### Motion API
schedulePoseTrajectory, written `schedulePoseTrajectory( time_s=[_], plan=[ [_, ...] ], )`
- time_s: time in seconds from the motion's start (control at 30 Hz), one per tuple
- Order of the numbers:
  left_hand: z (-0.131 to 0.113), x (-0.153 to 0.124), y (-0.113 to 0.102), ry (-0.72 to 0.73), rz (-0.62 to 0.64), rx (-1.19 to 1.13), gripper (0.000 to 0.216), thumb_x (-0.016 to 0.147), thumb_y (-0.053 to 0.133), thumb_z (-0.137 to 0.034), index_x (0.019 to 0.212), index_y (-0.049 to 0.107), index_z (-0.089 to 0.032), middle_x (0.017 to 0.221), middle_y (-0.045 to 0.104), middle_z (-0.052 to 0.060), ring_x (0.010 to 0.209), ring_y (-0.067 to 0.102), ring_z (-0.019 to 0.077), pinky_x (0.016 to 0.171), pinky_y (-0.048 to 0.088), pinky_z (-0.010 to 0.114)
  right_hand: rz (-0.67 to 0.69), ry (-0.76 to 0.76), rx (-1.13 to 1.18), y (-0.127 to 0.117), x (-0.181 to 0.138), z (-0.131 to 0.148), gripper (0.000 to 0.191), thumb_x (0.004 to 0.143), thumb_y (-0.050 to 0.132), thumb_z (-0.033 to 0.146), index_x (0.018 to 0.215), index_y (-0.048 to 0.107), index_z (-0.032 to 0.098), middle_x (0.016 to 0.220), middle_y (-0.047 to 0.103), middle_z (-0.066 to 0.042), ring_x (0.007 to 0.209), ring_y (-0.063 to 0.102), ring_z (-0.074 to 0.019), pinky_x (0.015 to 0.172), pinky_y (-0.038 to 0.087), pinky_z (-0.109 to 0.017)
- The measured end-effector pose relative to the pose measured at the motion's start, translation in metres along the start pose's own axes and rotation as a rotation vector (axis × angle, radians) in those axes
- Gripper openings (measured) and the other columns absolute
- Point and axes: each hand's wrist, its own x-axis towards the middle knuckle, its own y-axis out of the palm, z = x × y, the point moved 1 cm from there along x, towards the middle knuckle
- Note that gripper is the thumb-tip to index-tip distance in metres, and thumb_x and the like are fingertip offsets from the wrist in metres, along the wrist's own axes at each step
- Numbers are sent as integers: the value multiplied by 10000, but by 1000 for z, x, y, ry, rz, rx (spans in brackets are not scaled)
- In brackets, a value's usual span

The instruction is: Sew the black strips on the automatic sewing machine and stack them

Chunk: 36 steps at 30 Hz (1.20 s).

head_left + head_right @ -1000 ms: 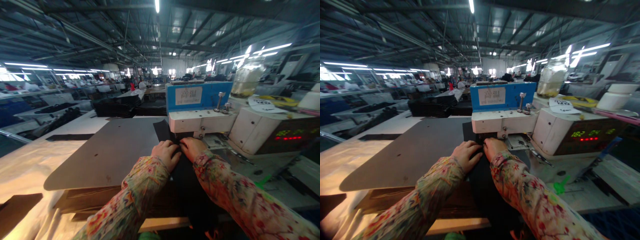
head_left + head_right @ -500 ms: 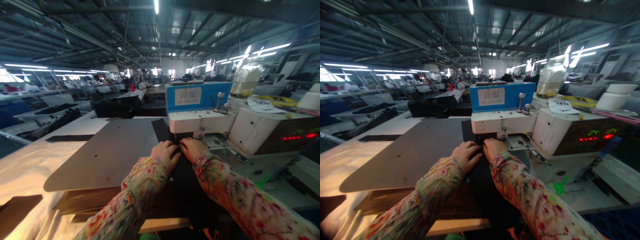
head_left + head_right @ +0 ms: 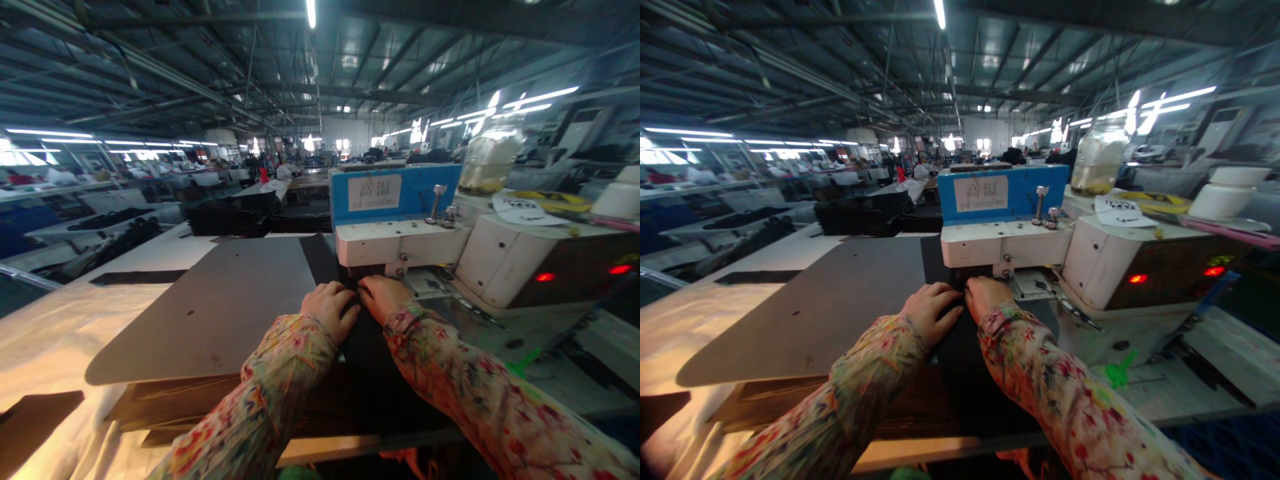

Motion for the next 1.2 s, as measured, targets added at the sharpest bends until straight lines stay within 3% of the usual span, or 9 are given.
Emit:
schedulePoseTrajectory(
  time_s=[1.2],
  plan=[
    [1,0,1,3,12,-6,299,760,412,-384,998,541,-255,985,519,14,891,450,186,789,394,318,60,22,9,-3,0,2,190,784,411,230,883,570,193,854,598,-41,773,545,-150,625,372,-226]
  ],
)
